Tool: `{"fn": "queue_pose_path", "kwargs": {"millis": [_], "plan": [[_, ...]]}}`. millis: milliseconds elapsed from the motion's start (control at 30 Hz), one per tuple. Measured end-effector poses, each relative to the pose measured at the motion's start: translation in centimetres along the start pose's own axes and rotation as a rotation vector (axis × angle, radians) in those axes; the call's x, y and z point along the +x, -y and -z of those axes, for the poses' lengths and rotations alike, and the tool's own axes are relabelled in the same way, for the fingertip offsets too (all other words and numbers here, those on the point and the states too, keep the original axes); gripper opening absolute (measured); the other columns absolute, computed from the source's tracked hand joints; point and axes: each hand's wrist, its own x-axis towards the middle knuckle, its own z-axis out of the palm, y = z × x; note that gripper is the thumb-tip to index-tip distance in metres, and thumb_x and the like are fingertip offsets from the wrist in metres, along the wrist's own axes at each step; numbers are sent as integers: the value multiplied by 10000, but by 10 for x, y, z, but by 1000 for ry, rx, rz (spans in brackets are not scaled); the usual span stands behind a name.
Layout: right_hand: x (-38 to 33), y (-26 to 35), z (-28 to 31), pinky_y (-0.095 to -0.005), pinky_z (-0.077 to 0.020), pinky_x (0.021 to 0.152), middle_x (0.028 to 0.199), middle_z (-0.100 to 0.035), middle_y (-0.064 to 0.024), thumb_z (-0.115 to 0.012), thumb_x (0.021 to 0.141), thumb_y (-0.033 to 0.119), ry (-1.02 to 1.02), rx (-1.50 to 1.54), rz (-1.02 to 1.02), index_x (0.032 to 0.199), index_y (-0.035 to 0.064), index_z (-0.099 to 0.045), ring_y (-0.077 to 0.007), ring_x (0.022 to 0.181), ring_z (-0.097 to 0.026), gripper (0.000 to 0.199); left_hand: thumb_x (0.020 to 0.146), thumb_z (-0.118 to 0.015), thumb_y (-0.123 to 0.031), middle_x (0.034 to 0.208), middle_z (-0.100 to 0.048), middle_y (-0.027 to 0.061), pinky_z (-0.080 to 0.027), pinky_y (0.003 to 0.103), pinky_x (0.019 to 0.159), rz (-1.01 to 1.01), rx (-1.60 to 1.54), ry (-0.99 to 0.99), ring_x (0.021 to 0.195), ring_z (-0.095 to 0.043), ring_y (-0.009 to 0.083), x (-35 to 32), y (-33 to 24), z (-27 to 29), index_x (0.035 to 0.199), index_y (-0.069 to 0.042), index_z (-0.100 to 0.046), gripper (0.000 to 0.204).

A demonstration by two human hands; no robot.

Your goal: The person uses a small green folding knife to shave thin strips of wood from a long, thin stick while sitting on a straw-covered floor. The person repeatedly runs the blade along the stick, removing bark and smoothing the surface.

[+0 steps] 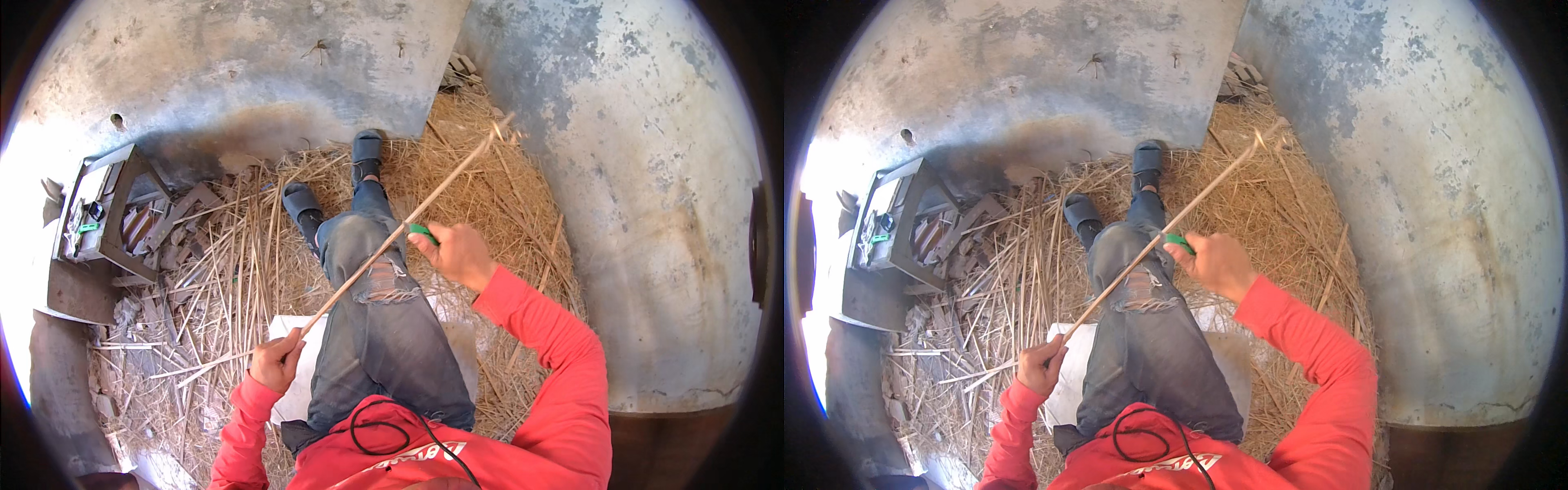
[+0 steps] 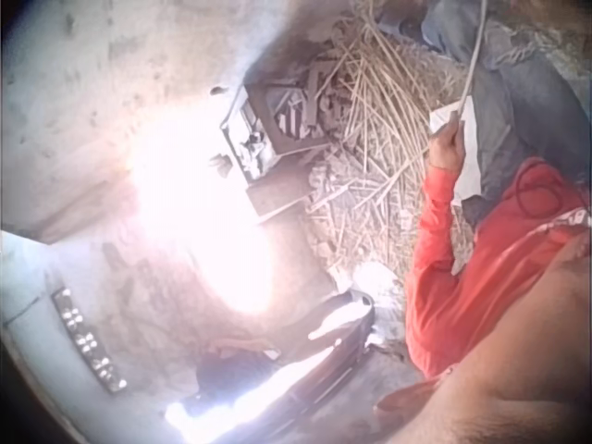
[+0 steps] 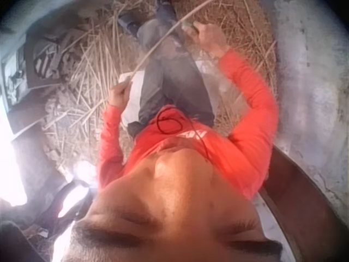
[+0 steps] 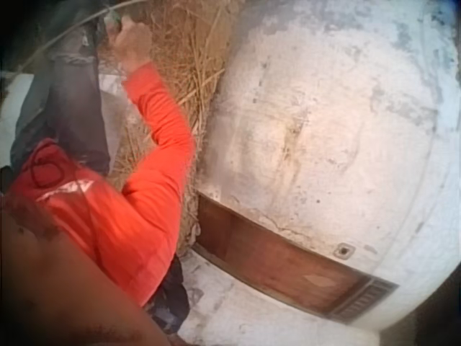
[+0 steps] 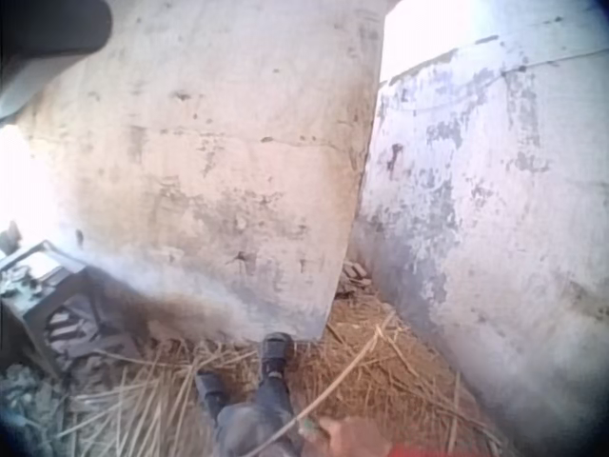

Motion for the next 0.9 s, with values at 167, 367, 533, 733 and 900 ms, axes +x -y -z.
{"fn": "queue_pose_path", "kwargs": {"millis": [167, 367, 533, 733, 900], "plan": [[51, -174, 101, -503, -483, 679, 723, -666, -255, -398, 1044, 647, -364, 0, -751, 849, -71, -697, -421, 660, -647, 802, 934, -702, -25, 675, -633, 178, -429, 335, 501, 73, -5, 73, 512, -585, 211, -17, 12, 23, 1111, 78, -718, 205], [31, -112, 78, -489, -505, 621, 636, -641, -207, -370, 1044, 661, -441, 25, -294, 995, -40, -761, -338, 619, -660, 804, 955, -703, -90, 615, -592, 142, -406, 307, 499, 161, -32, 67, 511, -529, 134, -35, 30, 22, 1142, 80, -728, 254], [-10, -45, 17, -417, -449, 437, 520, -544, -82, -323, 1048, 685, -48, -17, -106, 1079, -9, -764, -219, 425, -517, 822, 964, -700, -104, 619, -611, 118, -399, 296, 500, 225, -62, 146, 532, -513, 91, -21, 29, 24, 1158, 82, -723, 270], [27, -93, 45, -412, -400, 404, 477, -484, -90, -336, 1055, 668, -230, 41, -344, 941, -5, -737, -236, 393, -495, 791, 971, -701, -124, 620, -607, 105, -397, 293, 501, 140, -116, 65, 541, -508, 77, -33, 47, 22, 1169, 65, -727, 275], [-4, -12, 21, -409, -415, 433, 486, -482, -100, -355, 1063, 642, -220, 89, -135, 873, -7, -697, -259, 415, -521, 758, 979, -697, -146, 613, -576, 80, -400, 286, 507, 288, -69, 186, 546, -473, 75, -28, 31, 28, 1171, 61, -728, 284]]}}
